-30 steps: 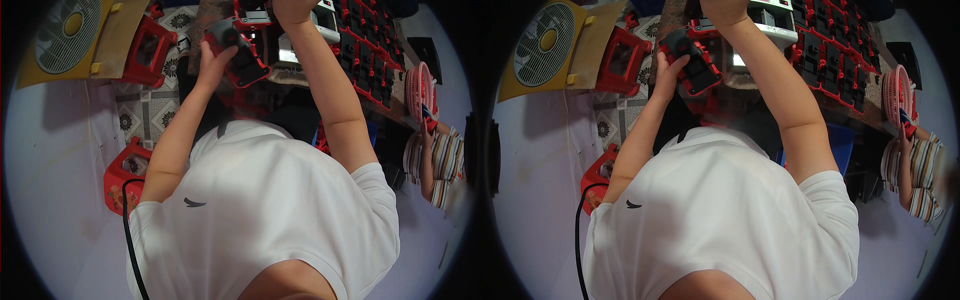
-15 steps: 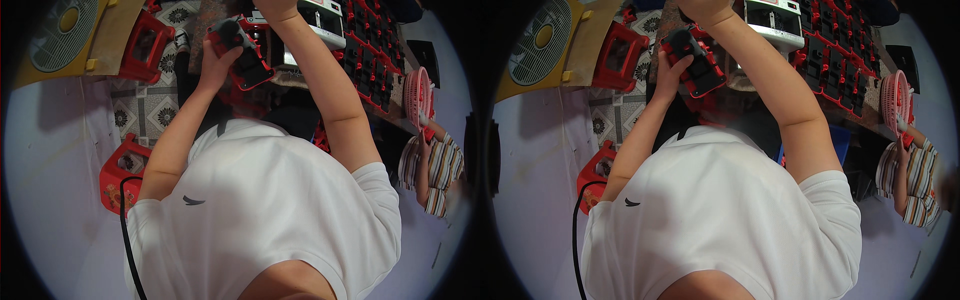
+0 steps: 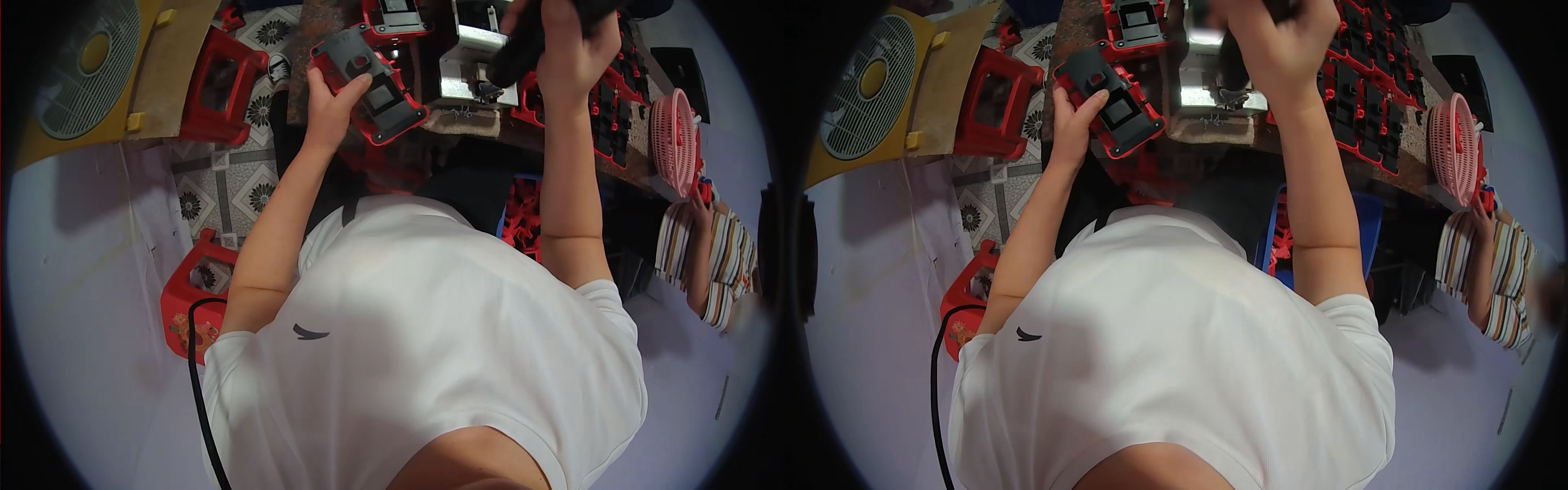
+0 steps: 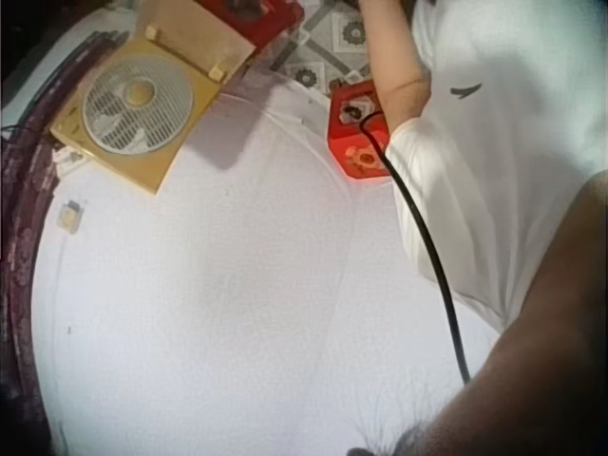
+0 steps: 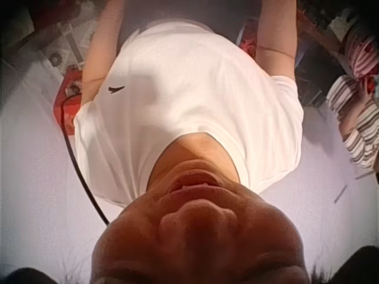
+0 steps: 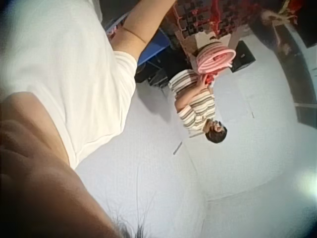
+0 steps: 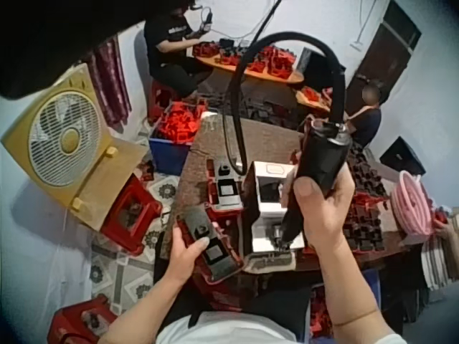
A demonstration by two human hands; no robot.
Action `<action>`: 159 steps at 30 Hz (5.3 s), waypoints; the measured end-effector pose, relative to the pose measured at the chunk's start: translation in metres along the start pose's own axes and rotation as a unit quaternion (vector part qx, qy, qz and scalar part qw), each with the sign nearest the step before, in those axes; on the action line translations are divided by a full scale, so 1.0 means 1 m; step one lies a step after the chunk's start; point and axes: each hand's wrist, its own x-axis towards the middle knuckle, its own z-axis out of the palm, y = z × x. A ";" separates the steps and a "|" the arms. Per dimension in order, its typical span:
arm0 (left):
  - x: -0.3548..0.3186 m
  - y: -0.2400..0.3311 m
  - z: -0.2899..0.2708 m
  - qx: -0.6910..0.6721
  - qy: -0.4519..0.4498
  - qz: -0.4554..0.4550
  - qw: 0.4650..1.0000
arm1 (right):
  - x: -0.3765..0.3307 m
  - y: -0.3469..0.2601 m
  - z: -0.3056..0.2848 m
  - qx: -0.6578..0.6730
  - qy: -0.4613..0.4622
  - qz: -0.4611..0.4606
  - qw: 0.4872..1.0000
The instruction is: The person assembles red plastic housings with black plastic components using an electric screwdriver.
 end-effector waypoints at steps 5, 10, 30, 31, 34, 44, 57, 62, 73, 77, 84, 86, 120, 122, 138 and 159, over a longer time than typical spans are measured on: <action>-0.001 0.001 0.000 0.020 0.016 -0.010 1.000 | -0.039 0.021 -0.013 0.013 0.087 -0.036 0.995; 0.000 -0.001 0.000 0.020 0.013 0.001 1.000 | -0.031 0.041 -0.001 0.233 0.103 -0.066 0.965; -0.001 -0.003 -0.003 0.058 0.026 -0.008 0.998 | 0.023 0.033 0.141 0.200 0.058 -0.119 0.971; -0.001 -0.002 -0.003 0.057 0.029 -0.008 0.998 | 0.023 0.033 0.142 0.201 0.055 -0.119 0.971; -0.002 0.001 -0.003 0.070 0.029 -0.016 0.997 | 0.022 0.033 0.145 0.182 0.073 -0.111 0.974; -0.002 0.008 0.000 0.055 0.017 0.029 0.998 | 0.018 0.038 0.140 0.135 0.053 -0.123 0.982; -0.005 0.010 -0.001 0.082 0.028 -0.007 0.996 | 0.023 0.052 0.157 0.204 0.009 -0.110 0.973; -0.004 0.020 0.002 0.103 0.026 0.000 0.994 | 0.028 0.050 0.162 0.120 -0.008 -0.135 0.984; 0.011 0.046 -0.046 0.055 -0.271 -0.160 0.947 | 0.003 0.006 0.029 0.141 0.111 0.058 0.982; 0.059 0.041 -0.031 0.157 -0.325 -0.204 0.910 | -0.048 0.000 0.015 0.100 0.109 0.075 0.986; 0.070 0.045 -0.015 0.214 -0.317 -0.113 0.917 | -0.127 0.011 0.001 0.092 0.132 0.165 0.973; 0.078 0.054 -0.012 0.217 -0.320 -0.143 0.911 | -0.135 0.012 -0.002 0.080 0.105 0.215 0.968; -0.109 -0.008 0.361 0.400 -0.551 0.368 0.633 | -0.193 0.003 -0.033 0.022 0.002 0.317 0.948; -0.092 -0.017 0.353 0.515 -0.444 0.436 0.589 | -0.217 0.054 -0.023 -0.028 0.093 0.097 0.991; -0.017 -0.021 0.308 0.636 -0.310 0.500 0.499 | -0.220 0.057 -0.007 -0.035 0.100 0.214 0.971; 0.060 0.049 0.020 0.715 -0.205 0.396 0.539 | -0.099 -0.059 -0.091 0.175 0.199 0.085 0.960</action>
